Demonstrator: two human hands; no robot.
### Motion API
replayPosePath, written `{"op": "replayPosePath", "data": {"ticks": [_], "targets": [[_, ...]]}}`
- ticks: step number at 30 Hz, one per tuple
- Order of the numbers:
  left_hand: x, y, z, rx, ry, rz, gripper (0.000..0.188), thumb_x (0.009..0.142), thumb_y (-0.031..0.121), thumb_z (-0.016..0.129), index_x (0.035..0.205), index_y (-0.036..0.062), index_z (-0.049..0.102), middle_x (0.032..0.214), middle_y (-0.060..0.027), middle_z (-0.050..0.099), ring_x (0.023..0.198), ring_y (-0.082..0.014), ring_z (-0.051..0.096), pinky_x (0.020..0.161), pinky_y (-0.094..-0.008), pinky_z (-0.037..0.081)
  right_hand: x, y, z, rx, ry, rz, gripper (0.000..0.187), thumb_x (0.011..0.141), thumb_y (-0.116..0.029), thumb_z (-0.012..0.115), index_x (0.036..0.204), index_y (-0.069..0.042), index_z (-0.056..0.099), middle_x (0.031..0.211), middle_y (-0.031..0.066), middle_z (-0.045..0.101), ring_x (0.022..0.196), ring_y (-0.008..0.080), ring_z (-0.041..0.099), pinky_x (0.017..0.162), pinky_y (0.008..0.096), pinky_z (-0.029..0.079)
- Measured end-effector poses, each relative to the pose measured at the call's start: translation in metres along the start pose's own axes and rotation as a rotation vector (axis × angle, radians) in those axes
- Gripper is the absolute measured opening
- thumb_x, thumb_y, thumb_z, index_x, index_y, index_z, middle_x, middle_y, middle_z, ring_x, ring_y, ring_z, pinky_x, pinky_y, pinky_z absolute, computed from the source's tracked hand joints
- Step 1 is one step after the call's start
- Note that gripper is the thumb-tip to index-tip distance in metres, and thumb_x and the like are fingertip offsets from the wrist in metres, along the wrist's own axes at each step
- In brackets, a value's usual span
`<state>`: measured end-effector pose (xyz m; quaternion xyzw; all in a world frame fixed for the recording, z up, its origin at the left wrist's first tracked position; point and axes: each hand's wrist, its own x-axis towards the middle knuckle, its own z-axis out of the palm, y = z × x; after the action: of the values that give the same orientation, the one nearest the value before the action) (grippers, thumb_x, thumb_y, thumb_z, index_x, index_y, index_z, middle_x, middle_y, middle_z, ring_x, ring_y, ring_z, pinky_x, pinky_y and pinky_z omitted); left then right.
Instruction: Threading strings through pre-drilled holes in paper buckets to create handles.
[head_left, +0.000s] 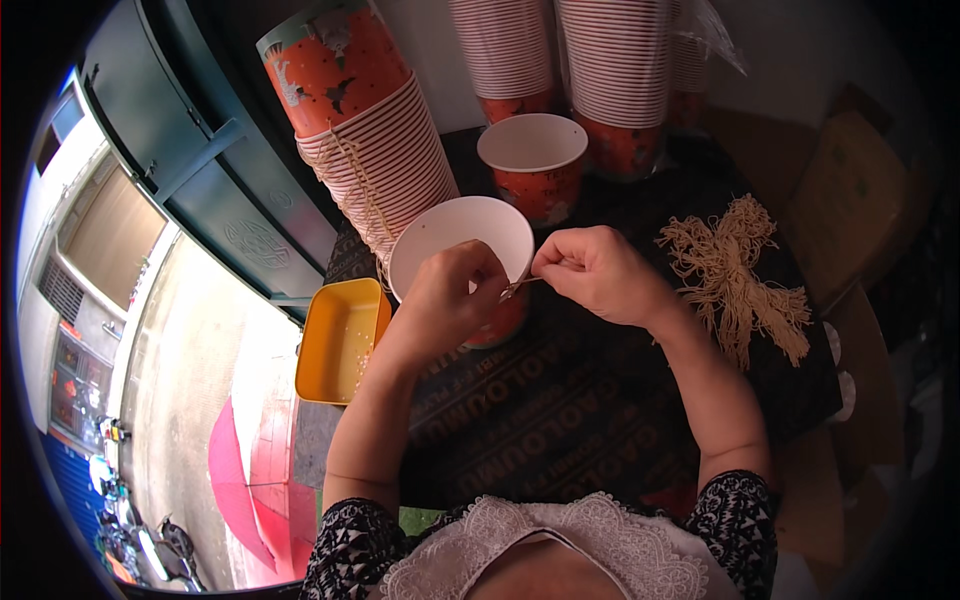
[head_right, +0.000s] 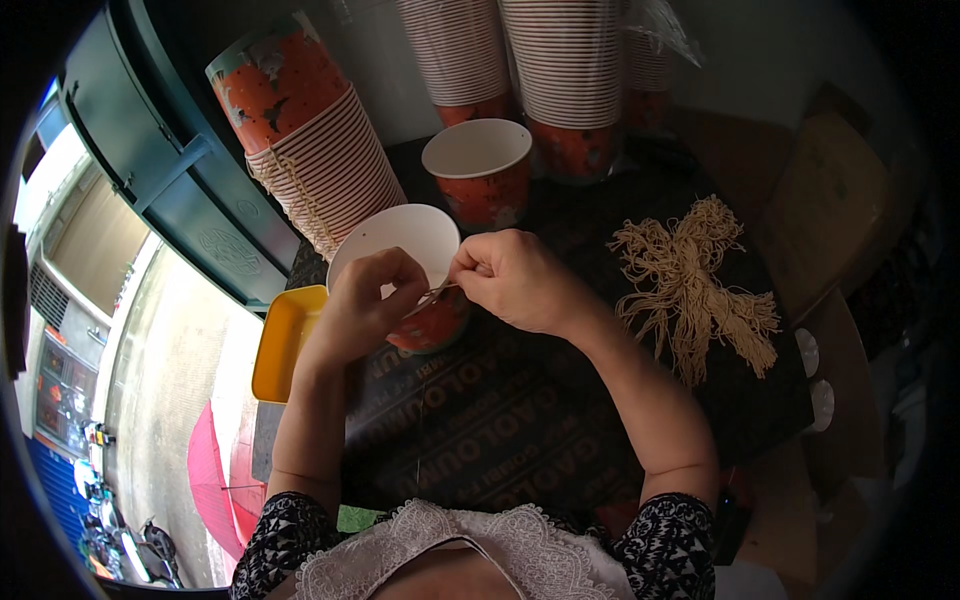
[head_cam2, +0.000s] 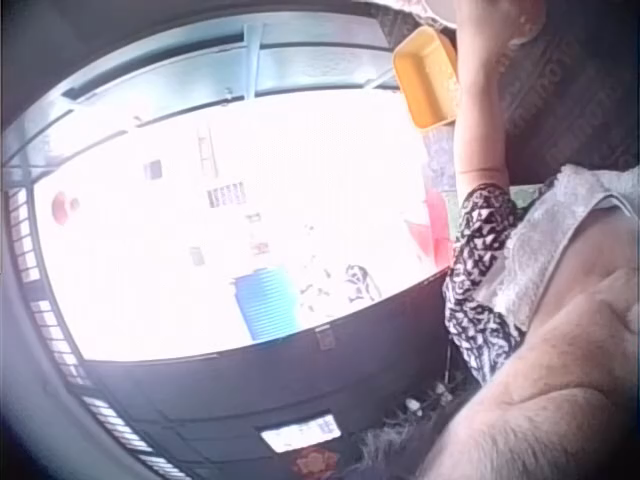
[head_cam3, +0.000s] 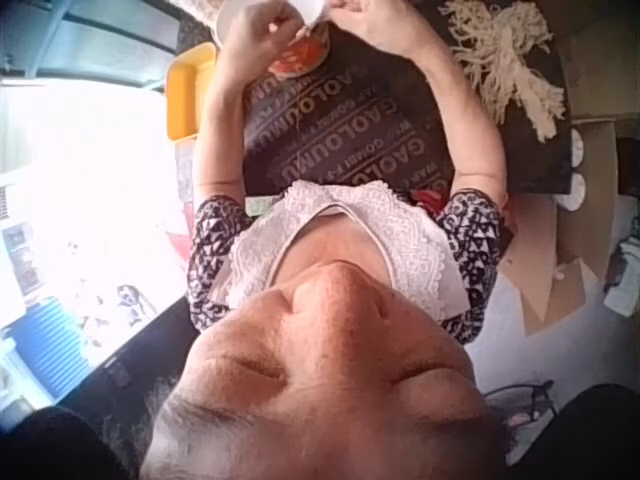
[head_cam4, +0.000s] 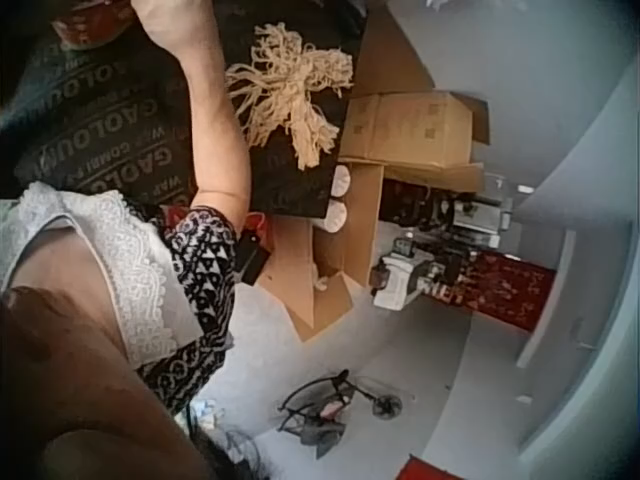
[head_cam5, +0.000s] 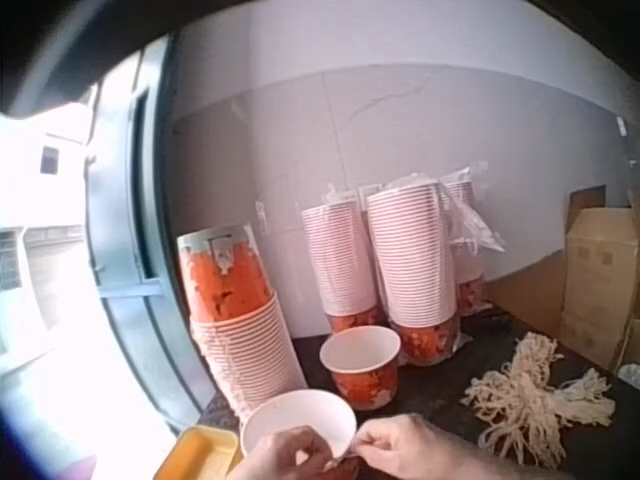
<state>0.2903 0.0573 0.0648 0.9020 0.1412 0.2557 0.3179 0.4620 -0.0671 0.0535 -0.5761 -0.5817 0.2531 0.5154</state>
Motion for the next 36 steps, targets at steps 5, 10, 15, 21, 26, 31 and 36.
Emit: {"op": "replayPosePath", "data": {"ticks": [5,10,15,21,26,31,36], "targets": [[0.0,-0.004,0.0,-0.021,-0.014,-0.001,0.007,0.077,0.004,0.063,0.081,-0.0019,0.064,0.074,-0.0131,0.065,0.069,-0.0242,0.064,0.065,-0.0333,0.05,-0.002,-0.009,-0.006,-0.262,-0.053,0.062,0.014,0.084,-0.001,0.057,0.093,0.002,0.067,0.068,0.0062,0.064,0.061,0.0086,0.056,0.058,0.0261,0.046],[0.002,-0.007,-0.001,-0.037,-0.022,-0.004,0.008,0.078,0.005,0.063,0.082,-0.0022,0.063,0.074,-0.0135,0.065,0.069,-0.0242,0.064,0.064,-0.0334,0.05,-0.005,0.0,-0.009,-0.404,-0.071,-0.049,0.02,0.08,0.0,0.053,0.093,0.0,0.068,0.077,0.0126,0.069,0.068,0.0218,0.067,0.065,0.0328,0.052],[0.0,-0.01,0.0,-0.023,-0.03,-0.021,0.008,0.078,0.005,0.062,0.081,-0.0025,0.062,0.074,-0.0147,0.064,0.069,-0.0258,0.064,0.064,-0.0346,0.05,-0.006,-0.003,-0.011,-0.553,-0.149,-0.021,0.021,0.077,-0.001,0.052,0.089,-0.004,0.069,0.075,0.0127,0.069,0.069,0.0263,0.067,0.065,0.0348,0.052],[0.0,-0.015,0.003,0.004,-0.029,0.001,0.008,0.077,0.005,0.06,0.08,-0.0032,0.061,0.073,-0.0177,0.062,0.069,-0.031,0.062,0.063,-0.0374,0.048,-0.008,-0.008,-0.01,-0.557,-0.206,-0.085,0.011,0.073,-0.002,0.053,0.074,-0.004,0.063,0.066,0.0128,0.064,0.062,0.0278,0.064,0.059,0.0361,0.048],[0.001,-0.015,0.007,0.005,-0.017,-0.01,0.008,0.076,0.004,0.059,0.079,-0.0033,0.06,0.073,-0.0184,0.062,0.069,-0.0315,0.062,0.063,-0.0377,0.048,-0.005,-0.008,-0.007,-0.58,-0.395,-0.105,0.011,0.073,-0.004,0.055,0.071,-0.005,0.066,0.069,0.0136,0.065,0.064,0.0293,0.065,0.062,0.0382,0.05],[0.003,-0.015,0.01,-0.006,-0.026,0.006,0.007,0.075,0.004,0.059,0.078,-0.0035,0.06,0.072,-0.0189,0.061,0.068,-0.0318,0.062,0.062,-0.0378,0.048,-0.006,0.002,0.0,-0.531,-0.425,-0.133,0.008,0.068,-0.001,0.055,0.067,-0.004,0.062,0.062,0.0131,0.061,0.058,0.0289,0.062,0.056,0.037,0.048],[0.003,-0.015,0.012,0.062,-0.04,-0.004,0.008,0.075,0.004,0.059,0.078,-0.0034,0.06,0.072,-0.0208,0.062,0.069,-0.0343,0.062,0.062,-0.0392,0.048,-0.004,0.001,-0.001,-0.483,-0.457,-0.071,0.015,0.07,-0.001,0.053,0.073,-0.003,0.067,0.066,0.0122,0.066,0.062,0.0269,0.065,0.059,0.0355,0.05]]}}
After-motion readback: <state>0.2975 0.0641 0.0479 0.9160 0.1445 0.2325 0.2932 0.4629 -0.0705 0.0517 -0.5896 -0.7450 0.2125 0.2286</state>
